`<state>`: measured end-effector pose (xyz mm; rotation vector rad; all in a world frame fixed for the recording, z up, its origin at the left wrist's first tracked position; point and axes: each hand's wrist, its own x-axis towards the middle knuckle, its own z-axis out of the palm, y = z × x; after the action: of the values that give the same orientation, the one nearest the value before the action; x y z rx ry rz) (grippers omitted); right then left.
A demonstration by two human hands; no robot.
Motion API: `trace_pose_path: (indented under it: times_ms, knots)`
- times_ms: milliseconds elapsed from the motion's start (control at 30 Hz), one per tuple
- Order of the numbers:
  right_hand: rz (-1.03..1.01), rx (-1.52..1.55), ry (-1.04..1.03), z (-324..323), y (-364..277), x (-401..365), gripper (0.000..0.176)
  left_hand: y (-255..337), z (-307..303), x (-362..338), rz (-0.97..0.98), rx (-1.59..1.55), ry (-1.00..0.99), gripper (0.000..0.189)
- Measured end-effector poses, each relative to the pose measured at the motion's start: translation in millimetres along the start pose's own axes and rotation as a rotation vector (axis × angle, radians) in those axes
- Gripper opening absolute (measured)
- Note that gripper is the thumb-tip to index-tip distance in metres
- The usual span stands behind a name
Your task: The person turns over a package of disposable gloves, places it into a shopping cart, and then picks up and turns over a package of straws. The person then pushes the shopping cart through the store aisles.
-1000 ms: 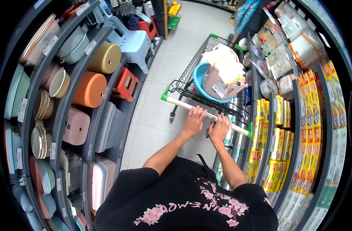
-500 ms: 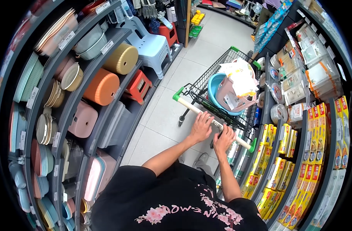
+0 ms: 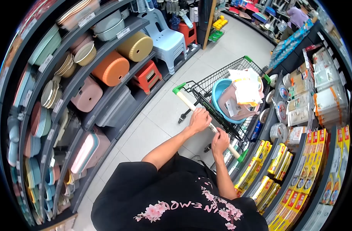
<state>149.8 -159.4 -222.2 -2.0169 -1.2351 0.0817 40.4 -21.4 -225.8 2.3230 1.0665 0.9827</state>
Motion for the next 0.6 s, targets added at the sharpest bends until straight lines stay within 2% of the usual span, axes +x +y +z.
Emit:
trace_pose_path:
  times_ms: [33,100,167,333,500,533,600]
  knots:
    - [0.052,0.062,-0.023,-1.9,4.0,5.2,0.019,-0.1,4.6,2.2,0.003,0.025,0.027,0.011]
    - [0.029,0.102,0.031,-5.2,8.6,13.6,0.015,2.0,11.3,1.5,-0.005,0.065,0.019,0.014]
    - [0.072,0.002,-0.074,-12.2,11.7,16.3,0.013,6.7,19.1,2.8,-0.012,0.105,0.005,0.017]
    - [-0.015,-0.021,0.006,-17.0,24.2,20.7,0.008,23.4,29.5,2.3,-0.067,0.17,-0.042,0.023]
    - [0.027,-0.001,-0.003,-29.4,40.2,32.6,0.011,31.7,46.0,5.4,-0.058,0.209,-0.064,0.024]
    - [0.036,0.026,-0.018,-33.2,43.0,35.4,0.012,32.9,48.1,6.2,-0.077,0.211,-0.12,0.023]
    - [0.049,0.071,0.039,-34.2,51.9,43.6,0.013,35.7,55.3,10.0,-0.085,0.209,-0.124,0.022]
